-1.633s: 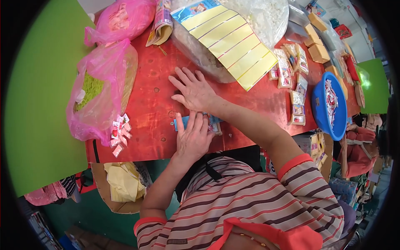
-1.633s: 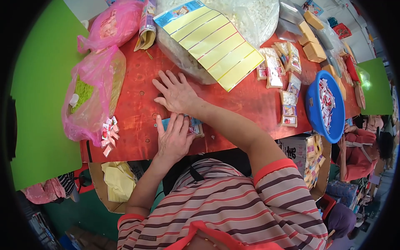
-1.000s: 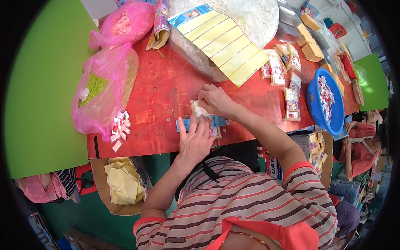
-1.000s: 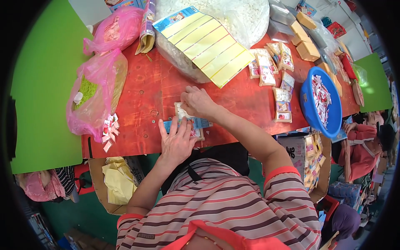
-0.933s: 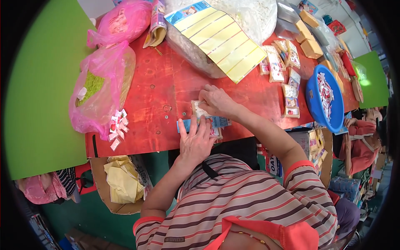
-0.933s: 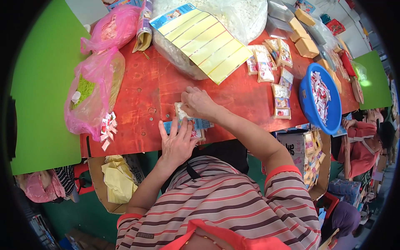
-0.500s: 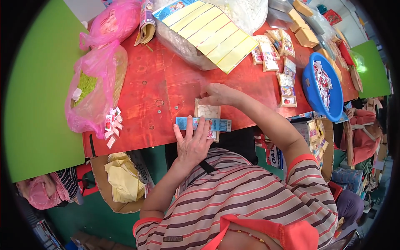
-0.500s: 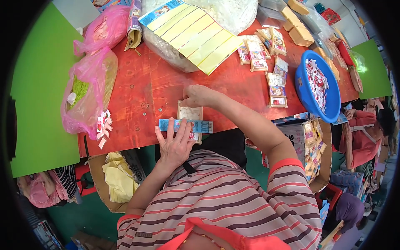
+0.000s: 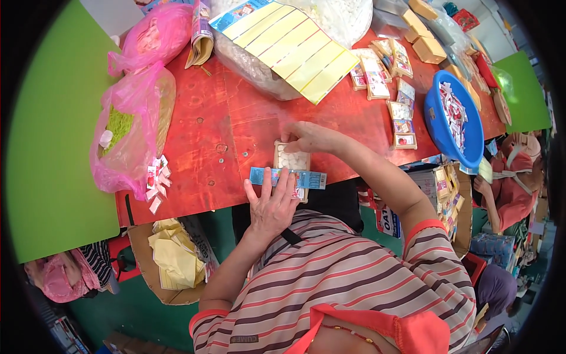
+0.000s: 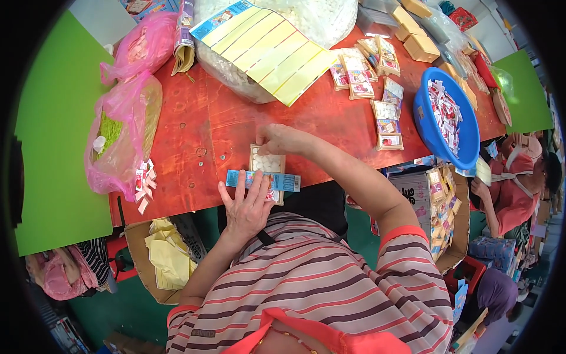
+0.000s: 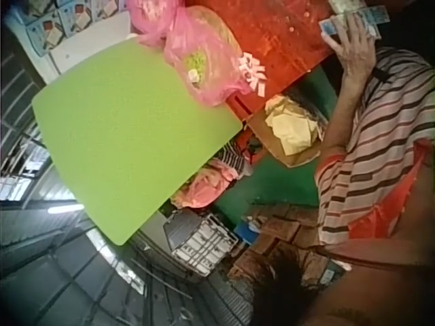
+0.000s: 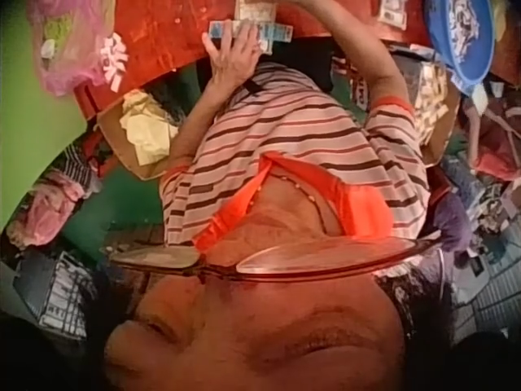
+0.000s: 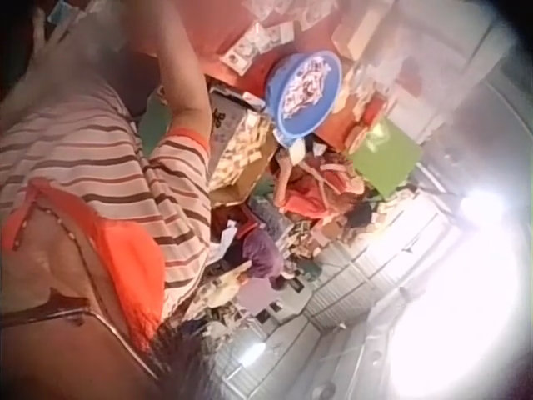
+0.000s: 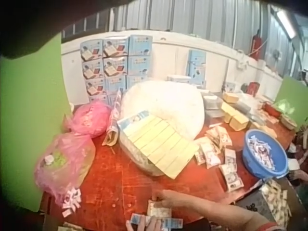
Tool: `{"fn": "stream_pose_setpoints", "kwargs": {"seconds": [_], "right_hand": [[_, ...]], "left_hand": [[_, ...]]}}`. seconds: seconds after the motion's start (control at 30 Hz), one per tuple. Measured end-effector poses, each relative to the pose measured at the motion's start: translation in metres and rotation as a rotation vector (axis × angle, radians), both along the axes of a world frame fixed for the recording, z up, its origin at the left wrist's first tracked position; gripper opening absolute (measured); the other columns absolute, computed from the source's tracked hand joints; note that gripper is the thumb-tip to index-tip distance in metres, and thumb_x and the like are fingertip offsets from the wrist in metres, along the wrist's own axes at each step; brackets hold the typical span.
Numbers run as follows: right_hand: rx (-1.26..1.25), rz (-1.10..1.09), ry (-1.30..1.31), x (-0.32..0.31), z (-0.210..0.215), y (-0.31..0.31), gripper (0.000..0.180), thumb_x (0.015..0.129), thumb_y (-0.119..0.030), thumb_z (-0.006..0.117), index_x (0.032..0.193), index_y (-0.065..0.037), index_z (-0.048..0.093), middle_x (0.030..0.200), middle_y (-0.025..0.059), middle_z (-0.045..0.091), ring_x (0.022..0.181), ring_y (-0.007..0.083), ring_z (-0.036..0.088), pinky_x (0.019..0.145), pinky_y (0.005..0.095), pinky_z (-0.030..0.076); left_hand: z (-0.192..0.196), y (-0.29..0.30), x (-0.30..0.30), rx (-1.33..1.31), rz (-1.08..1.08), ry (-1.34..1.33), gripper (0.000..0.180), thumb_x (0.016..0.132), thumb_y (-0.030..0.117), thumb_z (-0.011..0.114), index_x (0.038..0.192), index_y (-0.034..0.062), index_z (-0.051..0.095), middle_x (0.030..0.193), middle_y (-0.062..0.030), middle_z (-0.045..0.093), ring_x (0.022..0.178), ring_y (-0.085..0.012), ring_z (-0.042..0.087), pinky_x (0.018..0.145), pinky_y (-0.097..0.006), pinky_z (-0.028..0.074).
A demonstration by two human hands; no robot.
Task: Placing small product boxes into plastic sleeves and sealing them with adhesive labels.
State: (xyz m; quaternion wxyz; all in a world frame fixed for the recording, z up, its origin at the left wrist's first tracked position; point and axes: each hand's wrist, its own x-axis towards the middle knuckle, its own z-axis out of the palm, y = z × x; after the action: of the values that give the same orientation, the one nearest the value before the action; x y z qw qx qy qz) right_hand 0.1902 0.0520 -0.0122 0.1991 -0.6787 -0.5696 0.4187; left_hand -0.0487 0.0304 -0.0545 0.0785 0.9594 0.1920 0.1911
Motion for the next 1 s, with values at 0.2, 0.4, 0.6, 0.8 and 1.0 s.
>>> {"fn": "stream_pose_setpoints", "kwargs": {"seconds": [0.2, 0.4, 0.6, 0.8, 1.0], "right_hand": [[-0.093, -0.017, 0.354, 0.007, -0.012, -0.007, 0.027, 0.079, -0.011, 0.068, 0.102, 0.002, 0.062, 0.094, 0.0074, 0.066, 0.088, 0.0165, 0.062, 0.079, 0.0320, 0.048], [-0.048, -0.100, 0.769, 0.004, -0.014, -0.023, 0.024, 0.082, -0.007, 0.066, 0.105, -0.001, 0.062, 0.100, 0.0049, 0.066, 0.093, 0.0124, 0.062, 0.083, 0.0286, 0.048], [0.041, -0.130, 0.898, -0.003, -0.009, -0.027, 0.025, 0.082, -0.006, 0.066, 0.105, -0.001, 0.061, 0.100, 0.0049, 0.066, 0.096, 0.0127, 0.062, 0.084, 0.0281, 0.047], [0.055, -0.011, 0.816, -0.017, 0.003, -0.024, 0.024, 0.080, -0.008, 0.067, 0.102, -0.001, 0.062, 0.095, 0.0030, 0.065, 0.090, 0.0118, 0.060, 0.080, 0.0273, 0.047], [0.140, 0.104, 0.544, -0.031, 0.014, -0.020, 0.029, 0.082, -0.015, 0.068, 0.106, -0.001, 0.061, 0.094, 0.0048, 0.062, 0.092, 0.0132, 0.058, 0.082, 0.0291, 0.046]], "left_hand": [[0.005, -0.003, 0.001, -0.044, 0.005, -0.050, 0.054, 0.082, 0.027, 0.065, 0.131, 0.0067, 0.054, 0.144, -0.0073, 0.043, 0.137, -0.0315, 0.034, 0.106, -0.068, 0.004], [0.013, -0.004, 0.005, -0.257, 0.067, -0.251, 0.047, 0.086, 0.009, 0.060, 0.132, -0.0005, 0.052, 0.138, -0.0174, 0.048, 0.130, -0.0324, 0.045, 0.111, -0.055, 0.015], [0.034, 0.008, 0.014, -0.797, 0.139, -0.506, 0.047, 0.088, -0.007, 0.050, 0.135, -0.0036, 0.046, 0.127, -0.0182, 0.053, 0.117, -0.0247, 0.054, 0.096, -0.030, 0.044], [0.037, 0.011, 0.013, -1.572, 0.072, -0.665, 0.065, 0.088, -0.007, 0.050, 0.148, 0.0031, 0.027, 0.116, -0.0116, 0.059, 0.103, -0.0149, 0.058, 0.091, -0.028, 0.045], [0.036, 0.014, 0.015, -1.766, 0.137, -0.792, 0.073, 0.081, -0.009, 0.053, 0.148, -0.0007, 0.024, 0.120, -0.0139, 0.059, 0.109, -0.0184, 0.059, 0.094, -0.031, 0.047]]}}
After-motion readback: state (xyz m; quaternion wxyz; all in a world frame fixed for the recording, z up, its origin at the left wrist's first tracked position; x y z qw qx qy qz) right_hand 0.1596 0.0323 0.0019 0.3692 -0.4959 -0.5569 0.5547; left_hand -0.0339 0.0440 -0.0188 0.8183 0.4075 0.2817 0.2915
